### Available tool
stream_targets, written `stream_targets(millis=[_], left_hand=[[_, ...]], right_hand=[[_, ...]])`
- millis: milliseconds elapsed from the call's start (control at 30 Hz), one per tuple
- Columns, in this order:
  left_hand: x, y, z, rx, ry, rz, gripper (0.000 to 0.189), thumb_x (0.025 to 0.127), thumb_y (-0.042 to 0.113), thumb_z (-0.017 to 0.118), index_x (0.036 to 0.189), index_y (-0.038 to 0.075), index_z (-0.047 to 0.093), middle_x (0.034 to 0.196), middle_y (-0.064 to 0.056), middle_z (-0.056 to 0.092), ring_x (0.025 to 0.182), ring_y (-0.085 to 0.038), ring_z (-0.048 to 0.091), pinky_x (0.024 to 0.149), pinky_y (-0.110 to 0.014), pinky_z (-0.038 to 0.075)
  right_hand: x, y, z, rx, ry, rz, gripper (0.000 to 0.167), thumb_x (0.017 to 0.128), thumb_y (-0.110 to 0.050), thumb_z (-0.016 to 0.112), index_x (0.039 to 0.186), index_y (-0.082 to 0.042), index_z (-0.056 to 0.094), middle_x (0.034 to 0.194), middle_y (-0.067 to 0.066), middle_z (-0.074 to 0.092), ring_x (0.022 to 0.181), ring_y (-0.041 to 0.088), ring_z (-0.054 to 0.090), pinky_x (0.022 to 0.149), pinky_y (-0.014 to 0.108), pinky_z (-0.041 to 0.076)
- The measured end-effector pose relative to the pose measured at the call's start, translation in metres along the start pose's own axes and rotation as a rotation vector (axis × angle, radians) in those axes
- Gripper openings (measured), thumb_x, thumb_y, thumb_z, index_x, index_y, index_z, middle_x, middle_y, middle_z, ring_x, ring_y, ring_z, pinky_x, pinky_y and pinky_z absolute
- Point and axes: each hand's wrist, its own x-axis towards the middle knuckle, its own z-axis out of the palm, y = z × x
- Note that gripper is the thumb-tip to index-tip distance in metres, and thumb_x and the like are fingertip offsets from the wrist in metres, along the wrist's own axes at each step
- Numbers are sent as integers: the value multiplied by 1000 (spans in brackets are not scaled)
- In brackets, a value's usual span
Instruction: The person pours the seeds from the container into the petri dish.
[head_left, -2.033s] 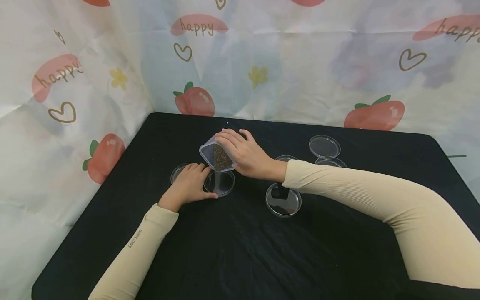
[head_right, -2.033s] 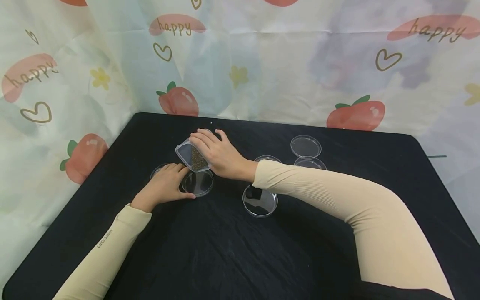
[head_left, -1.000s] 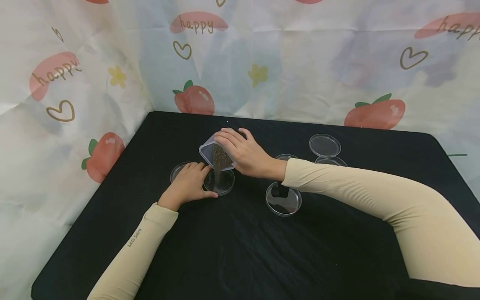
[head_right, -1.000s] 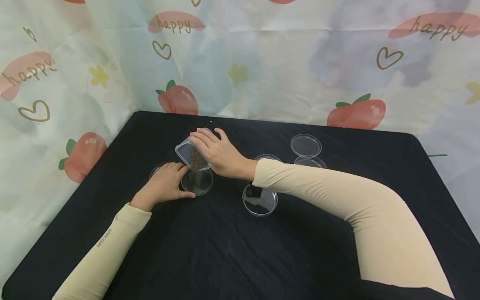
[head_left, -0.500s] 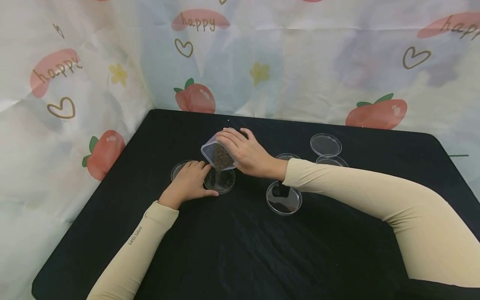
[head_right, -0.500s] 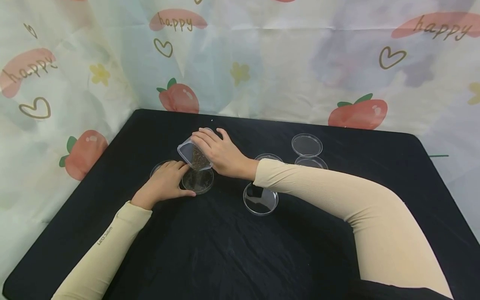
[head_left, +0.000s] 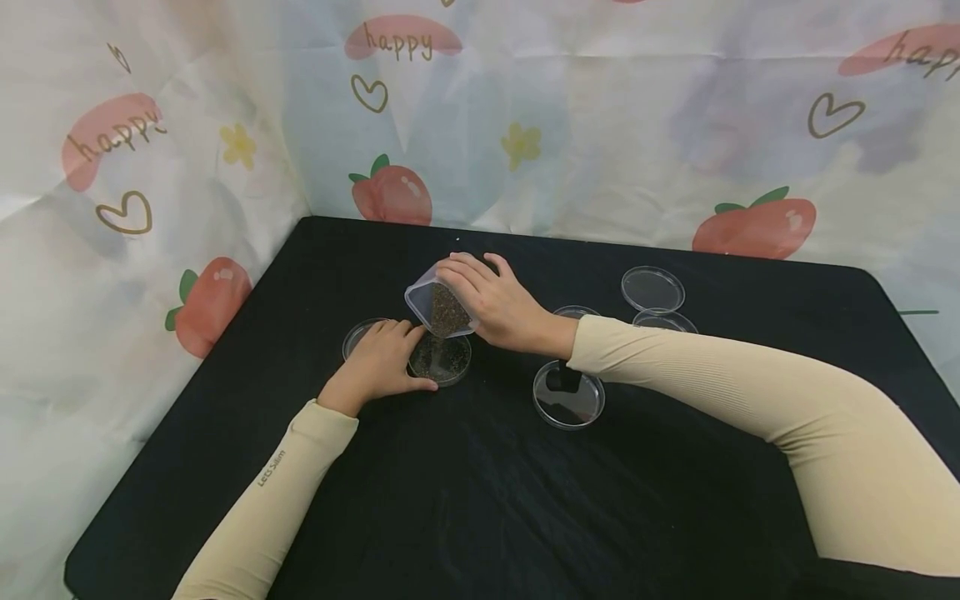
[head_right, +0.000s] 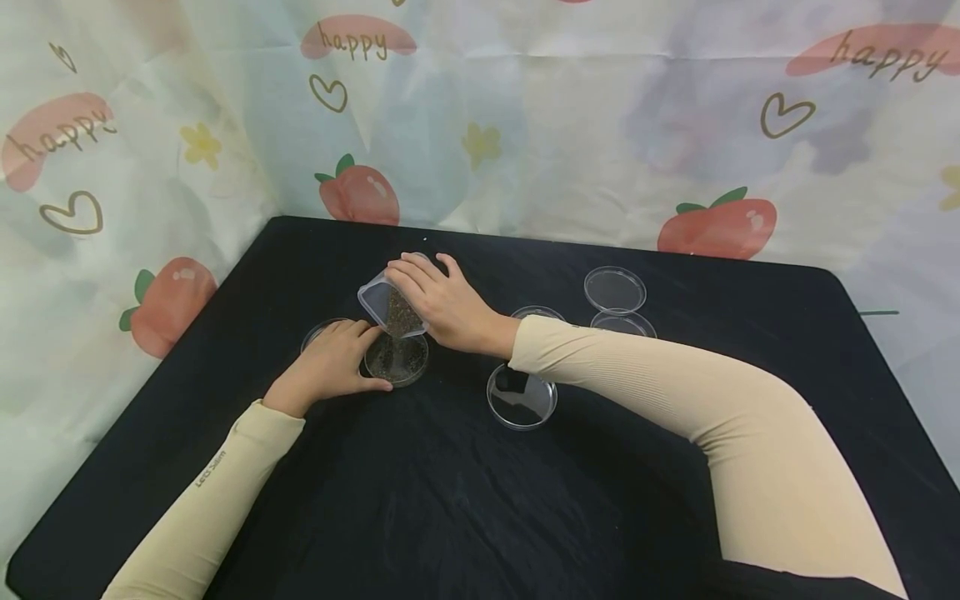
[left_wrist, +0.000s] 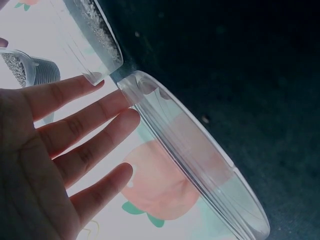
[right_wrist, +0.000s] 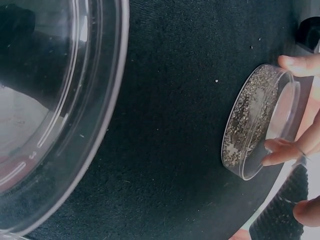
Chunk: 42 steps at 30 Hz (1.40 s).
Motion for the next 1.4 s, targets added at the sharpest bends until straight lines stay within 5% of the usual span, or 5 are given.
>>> stream_targets(millis=[1400], left_hand=[[-1, 0, 1, -19, -4, -13, 92, 72, 66, 66, 137, 5, 46, 130, -16, 55, 123, -33, 49, 110, -48, 34]], right_hand=[[-1, 8, 9, -44, -20, 15, 71, 72, 1, 71, 136, -5, 41, 140, 12, 45, 135, 30, 37, 104, 58, 32]])
